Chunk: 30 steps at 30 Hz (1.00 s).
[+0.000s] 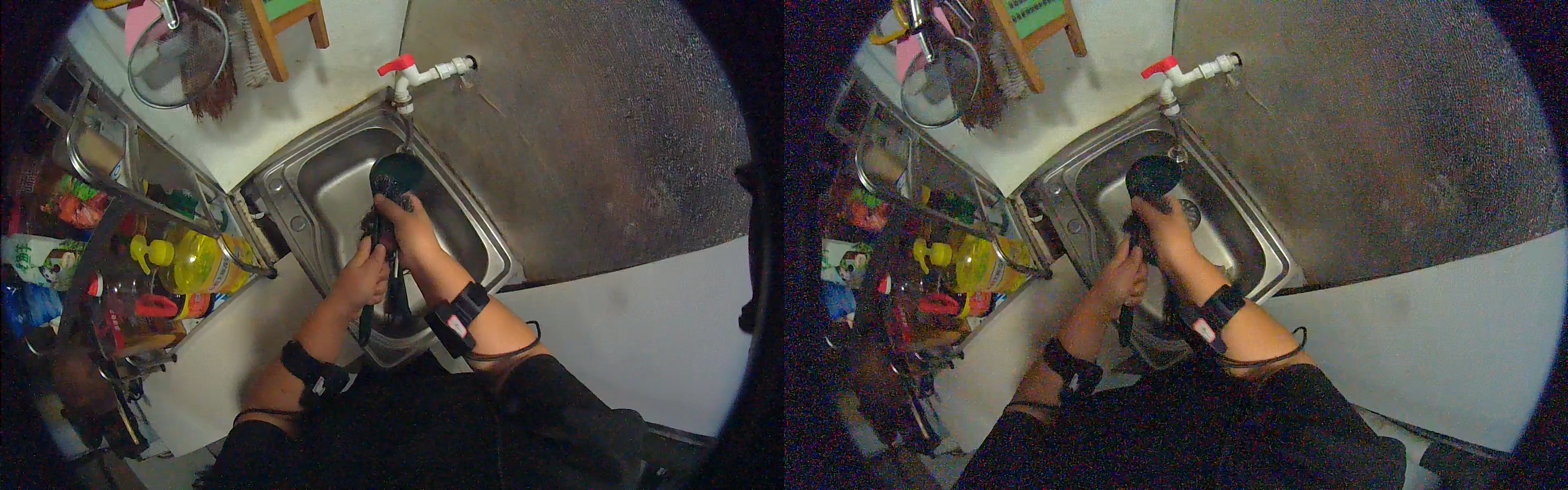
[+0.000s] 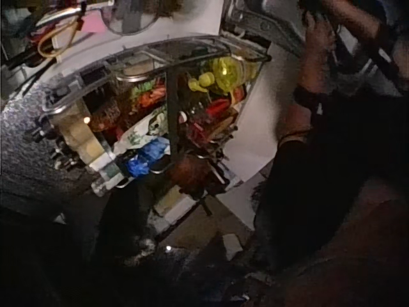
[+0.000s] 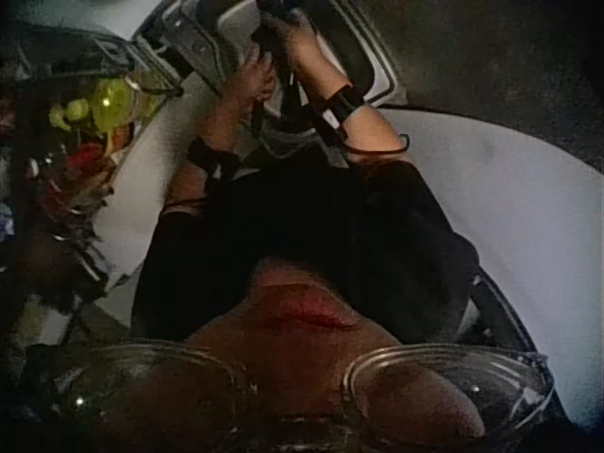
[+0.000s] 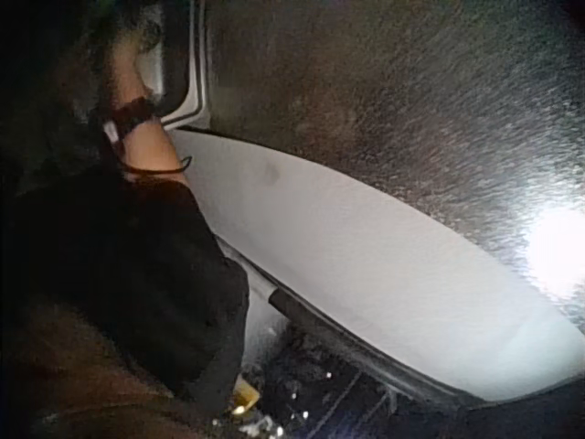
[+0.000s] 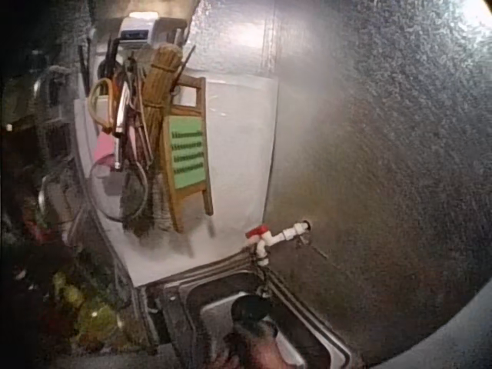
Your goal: The person washes a green ladle and a green slotted spoon in a stainless steel sink using a metal scrubber and running water. They scrub each utensil thoroughly, rinse them under the tap, and place them on a drying rack.
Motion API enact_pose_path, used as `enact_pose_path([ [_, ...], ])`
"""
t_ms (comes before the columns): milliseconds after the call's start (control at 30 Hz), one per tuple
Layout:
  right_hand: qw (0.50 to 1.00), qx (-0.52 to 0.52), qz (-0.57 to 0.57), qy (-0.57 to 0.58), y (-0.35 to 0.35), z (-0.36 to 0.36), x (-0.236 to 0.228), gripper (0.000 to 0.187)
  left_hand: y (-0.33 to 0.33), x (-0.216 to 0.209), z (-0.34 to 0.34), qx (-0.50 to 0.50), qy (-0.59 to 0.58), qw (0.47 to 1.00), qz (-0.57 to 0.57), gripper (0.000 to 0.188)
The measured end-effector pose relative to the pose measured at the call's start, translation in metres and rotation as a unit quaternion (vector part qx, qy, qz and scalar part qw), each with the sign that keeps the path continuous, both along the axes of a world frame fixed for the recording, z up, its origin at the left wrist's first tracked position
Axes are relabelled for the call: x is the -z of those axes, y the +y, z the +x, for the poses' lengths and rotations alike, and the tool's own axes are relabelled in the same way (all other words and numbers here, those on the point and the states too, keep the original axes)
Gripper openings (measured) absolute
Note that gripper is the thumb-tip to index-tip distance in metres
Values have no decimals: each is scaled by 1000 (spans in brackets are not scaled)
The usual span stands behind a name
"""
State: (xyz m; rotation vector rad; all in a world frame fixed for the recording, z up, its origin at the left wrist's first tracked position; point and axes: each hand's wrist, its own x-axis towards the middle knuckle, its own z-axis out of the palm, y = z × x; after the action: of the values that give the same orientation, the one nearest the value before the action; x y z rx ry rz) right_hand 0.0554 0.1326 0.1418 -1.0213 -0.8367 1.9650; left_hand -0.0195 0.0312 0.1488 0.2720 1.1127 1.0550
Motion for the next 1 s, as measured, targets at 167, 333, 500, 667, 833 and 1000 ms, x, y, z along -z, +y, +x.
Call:
enact_pose_path([
  [167,990,53,127,-37,14,-4,-3,20,-4,8,5,-7,58,998,-10,18],
  [333,937,2,236,-258,33,9,-15,21,-11,7,0,-18,54,998,-11,19],
  [500,698,43,531,-478,47,21,-28,28,-11,10,-9,28,141,990,-3,21],
  [667,557,-41,672,-486,53,34,-43,33,-9,23,-22,110,421,897,81,24],
  [833,451,-100,756,-464,54,35,-49,28,-10,27,-31,151,476,863,84,35],
  [1000,526,-139,704,-457,70,38,-64,28,-3,23,-38,165,503,839,127,35],
])
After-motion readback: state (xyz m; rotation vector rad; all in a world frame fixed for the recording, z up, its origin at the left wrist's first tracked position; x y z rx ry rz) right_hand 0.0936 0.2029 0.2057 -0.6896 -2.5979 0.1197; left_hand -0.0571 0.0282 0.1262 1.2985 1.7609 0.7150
